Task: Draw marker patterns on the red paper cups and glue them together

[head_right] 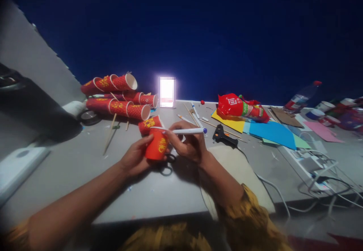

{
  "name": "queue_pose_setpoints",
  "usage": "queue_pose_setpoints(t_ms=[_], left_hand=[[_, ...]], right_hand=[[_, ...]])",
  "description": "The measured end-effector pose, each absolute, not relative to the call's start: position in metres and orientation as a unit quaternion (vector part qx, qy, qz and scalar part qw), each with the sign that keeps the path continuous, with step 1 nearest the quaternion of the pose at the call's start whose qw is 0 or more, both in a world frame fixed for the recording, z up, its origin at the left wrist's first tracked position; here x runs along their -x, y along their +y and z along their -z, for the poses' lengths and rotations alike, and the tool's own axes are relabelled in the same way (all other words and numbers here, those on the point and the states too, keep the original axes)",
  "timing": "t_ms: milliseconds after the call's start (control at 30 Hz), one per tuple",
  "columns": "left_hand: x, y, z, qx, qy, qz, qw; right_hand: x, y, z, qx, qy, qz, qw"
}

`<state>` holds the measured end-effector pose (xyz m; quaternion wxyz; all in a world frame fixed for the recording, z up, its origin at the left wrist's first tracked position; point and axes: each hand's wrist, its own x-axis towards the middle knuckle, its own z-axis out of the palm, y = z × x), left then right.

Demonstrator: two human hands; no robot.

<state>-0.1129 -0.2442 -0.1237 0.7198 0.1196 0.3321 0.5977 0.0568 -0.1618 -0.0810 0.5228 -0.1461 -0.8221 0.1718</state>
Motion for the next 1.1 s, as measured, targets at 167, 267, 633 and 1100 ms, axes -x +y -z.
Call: queue_pose_setpoints(t_ms=[167, 267, 633, 1100], left_hand=[[0.1138, -0.2442, 0.1228, -0.126, 0.332, -0.59, 0.725], [0.1137, -0.2443, 0.1219, -0.13, 0.334, -0.593, 0.722], [0.117, -0.2458, 0.121, -0.123, 0.343, -0.579, 0.729], [0.1149, -0.245, 0.1218, -0.115, 0.329, -0.585, 0.732]], right_hand=[[-0.0581, -0.1597, 0.0824, 0.146, -0.821, -0.169, 0.526], [-0.0588, -0.1581, 0.083, 0.148, -0.819, -0.17, 0.528], [-0.061, -0.1607, 0.0774, 0.185, -0.788, -0.158, 0.566], [-0.057, -0.1635, 0.078, 0.14, -0.809, -0.154, 0.55]])
